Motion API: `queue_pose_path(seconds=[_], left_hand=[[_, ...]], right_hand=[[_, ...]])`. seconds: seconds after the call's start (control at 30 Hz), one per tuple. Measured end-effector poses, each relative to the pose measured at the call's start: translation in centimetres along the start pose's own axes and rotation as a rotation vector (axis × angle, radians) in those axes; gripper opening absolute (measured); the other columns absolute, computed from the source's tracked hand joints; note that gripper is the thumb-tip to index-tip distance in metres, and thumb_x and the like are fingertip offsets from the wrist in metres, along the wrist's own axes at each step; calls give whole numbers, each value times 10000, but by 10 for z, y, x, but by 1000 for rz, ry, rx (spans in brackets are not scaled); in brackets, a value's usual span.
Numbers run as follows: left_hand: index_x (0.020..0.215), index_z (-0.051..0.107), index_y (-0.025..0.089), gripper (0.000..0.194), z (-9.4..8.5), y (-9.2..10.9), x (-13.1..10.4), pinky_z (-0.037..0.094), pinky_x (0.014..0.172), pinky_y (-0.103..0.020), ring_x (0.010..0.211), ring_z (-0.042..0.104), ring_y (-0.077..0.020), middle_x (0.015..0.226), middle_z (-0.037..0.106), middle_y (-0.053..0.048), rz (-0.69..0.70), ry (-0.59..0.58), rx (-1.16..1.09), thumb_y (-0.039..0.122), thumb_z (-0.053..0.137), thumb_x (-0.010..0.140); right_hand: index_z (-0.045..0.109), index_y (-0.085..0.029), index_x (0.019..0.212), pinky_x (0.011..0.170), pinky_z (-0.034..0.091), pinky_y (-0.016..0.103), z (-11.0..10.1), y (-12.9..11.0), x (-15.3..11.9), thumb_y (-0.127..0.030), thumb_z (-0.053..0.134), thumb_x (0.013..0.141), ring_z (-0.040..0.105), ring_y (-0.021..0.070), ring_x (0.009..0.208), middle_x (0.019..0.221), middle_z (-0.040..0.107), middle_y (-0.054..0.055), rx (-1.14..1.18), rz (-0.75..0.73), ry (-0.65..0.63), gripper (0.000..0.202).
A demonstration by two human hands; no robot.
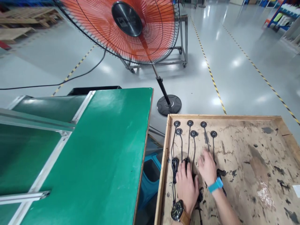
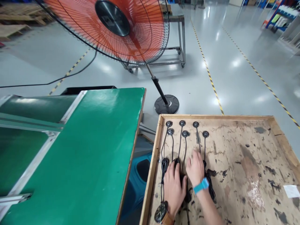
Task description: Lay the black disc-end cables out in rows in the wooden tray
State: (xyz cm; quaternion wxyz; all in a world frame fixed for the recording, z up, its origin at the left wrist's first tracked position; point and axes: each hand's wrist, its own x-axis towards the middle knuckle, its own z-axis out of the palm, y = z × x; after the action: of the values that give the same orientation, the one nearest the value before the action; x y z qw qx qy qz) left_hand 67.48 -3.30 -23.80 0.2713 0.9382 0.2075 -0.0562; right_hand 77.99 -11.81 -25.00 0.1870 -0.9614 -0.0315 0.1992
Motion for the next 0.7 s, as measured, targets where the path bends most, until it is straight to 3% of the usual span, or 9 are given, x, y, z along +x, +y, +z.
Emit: queue_pose_path(seconds=[0.13, 0.23, 0.33, 0.47, 0.63, 0.7], left_hand=[[1500, 394, 82, 614, 14, 8, -19, 314, 1175, -560, 1517, 199, -363, 1632, 239, -198, 90, -27, 28, 208, 494, 907], [1524, 366, 87, 646, 22, 9, -23, 243, 1210, -581, 1533, 151, -366, 1651, 188, -196, 66, -54, 19, 279, 513, 925], [1535, 350, 83, 685, 26, 8, -24, 201, 1225, -589, 1533, 153, -368, 1650, 181, -203, 59, -49, 0, 365, 525, 936], [1551, 316, 83, 675, 28, 8, -25, 176, 1230, -597, 1535, 151, -362, 1652, 175, -201, 49, -57, 13, 317, 491, 943], [1563, 282, 79, 689, 28, 10, -25, 164, 1225, -610, 1535, 142, -367, 1655, 159, -203, 43, -67, 17, 290, 477, 937], [1576, 253, 90, 706, 28, 10, -25, 163, 1225, -607, 1535, 146, -364, 1656, 163, -195, 39, -66, 15, 294, 477, 938]], right_hand=[[450, -48, 1442, 1179, 403, 465, 16, -24, 107, -368, 493, 925, 468, 306, 1379, 1461, 506, 202, 121, -232, -4, 610], [381, -18, 1488, 1230, 328, 487, 40, -34, 152, -337, 546, 882, 342, 326, 1469, 1565, 366, 225, 118, -286, -56, 705], [340, 4, 1506, 1262, 267, 480, 62, -36, 164, -300, 508, 890, 242, 307, 1519, 1603, 297, 225, 146, -338, -49, 708], [338, 17, 1506, 1272, 245, 479, 76, -36, 162, -304, 478, 900, 213, 301, 1529, 1612, 279, 223, 195, -340, -29, 700], [272, -12, 1540, 1266, 260, 476, 70, -38, 163, -348, 529, 886, 215, 288, 1532, 1623, 257, 220, 234, -395, -99, 778], [294, -45, 1537, 1256, 289, 465, 61, -34, 163, -357, 516, 904, 252, 269, 1519, 1611, 293, 206, 233, -436, -56, 740]])
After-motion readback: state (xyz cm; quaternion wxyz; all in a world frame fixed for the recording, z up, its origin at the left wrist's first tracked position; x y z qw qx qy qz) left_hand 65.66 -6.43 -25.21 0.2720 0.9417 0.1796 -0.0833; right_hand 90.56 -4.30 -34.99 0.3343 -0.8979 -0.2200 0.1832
